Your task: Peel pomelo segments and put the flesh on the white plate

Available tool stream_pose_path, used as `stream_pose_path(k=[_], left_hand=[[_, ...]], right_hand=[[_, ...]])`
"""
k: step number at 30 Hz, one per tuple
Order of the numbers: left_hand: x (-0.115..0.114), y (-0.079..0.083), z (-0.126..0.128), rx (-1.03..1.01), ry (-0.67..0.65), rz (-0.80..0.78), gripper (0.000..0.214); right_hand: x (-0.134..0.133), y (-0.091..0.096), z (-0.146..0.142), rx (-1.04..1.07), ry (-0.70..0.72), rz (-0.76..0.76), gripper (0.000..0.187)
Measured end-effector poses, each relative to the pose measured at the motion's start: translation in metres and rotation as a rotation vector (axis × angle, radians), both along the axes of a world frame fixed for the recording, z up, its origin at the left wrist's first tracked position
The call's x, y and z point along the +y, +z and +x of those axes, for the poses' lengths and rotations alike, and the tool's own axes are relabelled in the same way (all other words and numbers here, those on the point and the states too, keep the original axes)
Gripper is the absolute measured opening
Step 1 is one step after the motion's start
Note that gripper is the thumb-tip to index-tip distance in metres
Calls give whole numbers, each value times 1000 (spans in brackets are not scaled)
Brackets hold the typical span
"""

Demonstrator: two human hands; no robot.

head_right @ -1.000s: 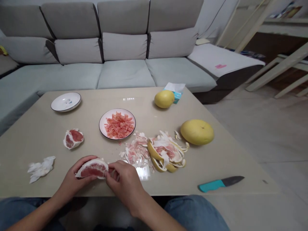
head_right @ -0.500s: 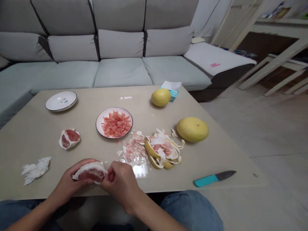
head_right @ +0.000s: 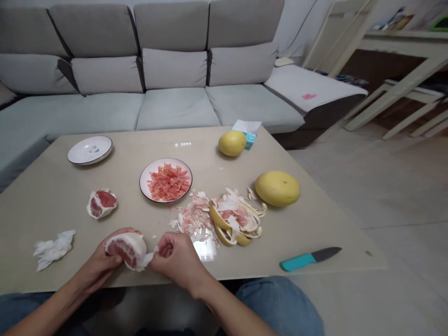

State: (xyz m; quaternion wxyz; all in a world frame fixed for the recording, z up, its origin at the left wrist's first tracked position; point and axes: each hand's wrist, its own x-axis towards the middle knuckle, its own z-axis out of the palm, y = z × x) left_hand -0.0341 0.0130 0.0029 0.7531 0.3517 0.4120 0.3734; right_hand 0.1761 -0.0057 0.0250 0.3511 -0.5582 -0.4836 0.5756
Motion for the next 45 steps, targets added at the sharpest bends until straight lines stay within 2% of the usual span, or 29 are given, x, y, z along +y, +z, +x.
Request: stream_pose_path(k=[6, 9, 14, 16, 19, 21, 23, 25, 27, 30, 35, 41, 45], left_hand=[[4, -4, -16, -65, 107, -75, 68], [8, -4, -20, -88, 127, -84, 66], [10, -6, -14, -155, 70, -135, 52], [9, -7, -11, -157, 47, -144, 52], [7, -8, -6, -142, 42, -158, 57], [6, -9, -3, -126, 54, -159, 60], [4, -9, -1, -96, 65, -148, 57], [3, -9, 1, -48, 56, -119, 54], [1, -8, 2, 1, 28, -82, 54], [-1, -8, 2, 28, -12, -51, 58], [-3, -9, -3, 25, -131, 9, 59], [0, -3, -5, 149, -316, 177, 50], [3, 4, -5, 199, -348, 206, 48]], right_hand=[[19, -1, 28, -344, -128, 243, 10], [26, 0, 48, -474, -17, 338, 12], [29, -5, 67, -697, 204, 305, 26], [29, -7, 68, -841, 201, 279, 21], [29, -4, 65, -1022, 102, 241, 19], [26, 0, 59, -963, 56, 323, 15], [19, 5, 48, -717, 97, 408, 10], [9, 9, 35, -456, 194, 389, 17], [1, 12, 24, -363, 291, 344, 15], [-6, 16, 16, -367, 414, 311, 23], [-7, 21, 17, -354, 530, 385, 20], [-13, 11, 7, -517, 482, 386, 7], [-13, -1, 1, -530, 466, 433, 8]])
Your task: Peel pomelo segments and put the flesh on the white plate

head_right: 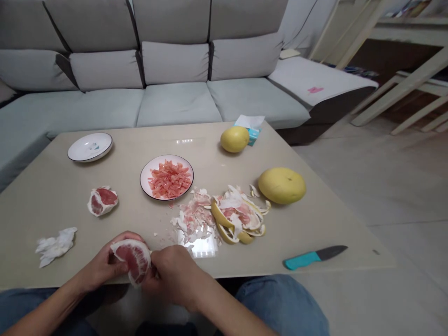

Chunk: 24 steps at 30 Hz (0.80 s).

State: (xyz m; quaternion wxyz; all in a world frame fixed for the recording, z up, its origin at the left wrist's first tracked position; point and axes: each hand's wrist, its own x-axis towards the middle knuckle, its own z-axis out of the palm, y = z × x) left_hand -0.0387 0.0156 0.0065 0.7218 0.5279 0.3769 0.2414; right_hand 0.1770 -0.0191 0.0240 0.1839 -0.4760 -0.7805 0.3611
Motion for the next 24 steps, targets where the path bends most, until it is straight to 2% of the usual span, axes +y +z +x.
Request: stream_pose_path(k=[4, 7, 10, 13, 18, 20, 24], left_hand=[[2, 3, -1, -16, -17, 1, 48], [2, -2, -3, -82, 4, -58, 50], [-1, -8, -5, -195, 35, -190, 52], [-5, -10, -5, -272, 8, -301, 55], [-6, -8, -3, -310, 143, -336, 43], [-4, -10, -4, -320, 176, -367, 43], [-5, -16, -5, -339, 147, -432, 49]], right_hand=[[0, -10, -6, 22, -32, 5, 13], [-1, -13, -8, 46, -66, 36, 15], [2, -9, -1, 74, -114, 111, 16], [7, 3, 13, 76, -195, 163, 16], [7, 19, 20, 160, -12, -52, 24], [4, 19, 16, 141, 12, -69, 24], [1, 14, 11, 95, 74, -17, 20]])
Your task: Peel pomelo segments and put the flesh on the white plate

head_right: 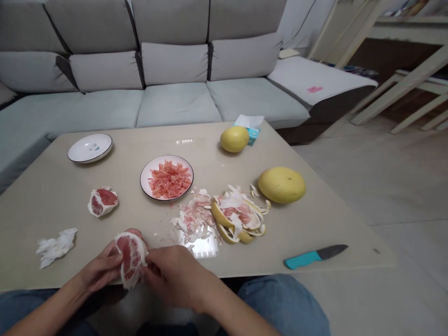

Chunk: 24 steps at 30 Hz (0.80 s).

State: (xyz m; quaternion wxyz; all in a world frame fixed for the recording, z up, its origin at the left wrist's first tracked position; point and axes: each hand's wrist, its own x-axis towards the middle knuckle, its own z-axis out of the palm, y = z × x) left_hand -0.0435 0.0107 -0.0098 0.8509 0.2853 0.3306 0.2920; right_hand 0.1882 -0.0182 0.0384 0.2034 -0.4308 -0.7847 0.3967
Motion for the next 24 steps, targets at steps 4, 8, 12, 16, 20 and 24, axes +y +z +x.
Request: stream_pose_path(k=[4, 8, 12, 16, 20, 24], left_hand=[[-5, 0, 7, 42, 26, 15, 45], [-9, -1, 12, 86, 40, 44, 38], [-7, -4, 10, 57, 32, -32, 39], [-7, -6, 10, -93, -44, -92, 39], [-8, -6, 12, -261, -176, -119, 46], [-3, -6, 8, -427, -262, -140, 46]], right_hand=[[-4, -8, -7, -33, -75, 38, 15], [-10, -18, -19, -59, -218, 136, 12], [-8, -23, -18, -121, -340, 343, 14], [5, -19, -1, -209, -454, 438, 17], [21, -13, 17, -364, -522, 349, 20], [29, -8, 27, -496, -504, 219, 26]])
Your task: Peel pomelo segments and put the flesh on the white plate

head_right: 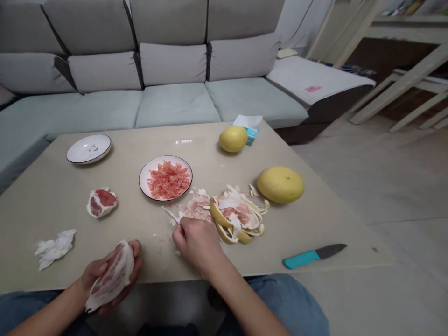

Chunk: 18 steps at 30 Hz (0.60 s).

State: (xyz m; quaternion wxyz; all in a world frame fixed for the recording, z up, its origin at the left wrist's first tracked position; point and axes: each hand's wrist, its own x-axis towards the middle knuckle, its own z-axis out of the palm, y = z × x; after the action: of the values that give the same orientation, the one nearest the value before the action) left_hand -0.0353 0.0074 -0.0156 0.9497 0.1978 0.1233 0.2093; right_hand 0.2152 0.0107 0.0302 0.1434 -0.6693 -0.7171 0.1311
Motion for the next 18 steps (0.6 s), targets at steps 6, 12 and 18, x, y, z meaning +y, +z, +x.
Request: stream_pose_path(k=[6, 12, 18], left_hand=[[4, -10, 1, -40, 26, 36, 43], [2, -4, 15, 139, 188, 79, 42], [8, 7, 14, 209, 196, -94, 49]], right_hand=[[-4, 5, 2, 163, 221, -221, 28], [-10, 5, -7, 688, 386, -477, 32], [-4, 2, -2, 566, 294, -431, 36]])
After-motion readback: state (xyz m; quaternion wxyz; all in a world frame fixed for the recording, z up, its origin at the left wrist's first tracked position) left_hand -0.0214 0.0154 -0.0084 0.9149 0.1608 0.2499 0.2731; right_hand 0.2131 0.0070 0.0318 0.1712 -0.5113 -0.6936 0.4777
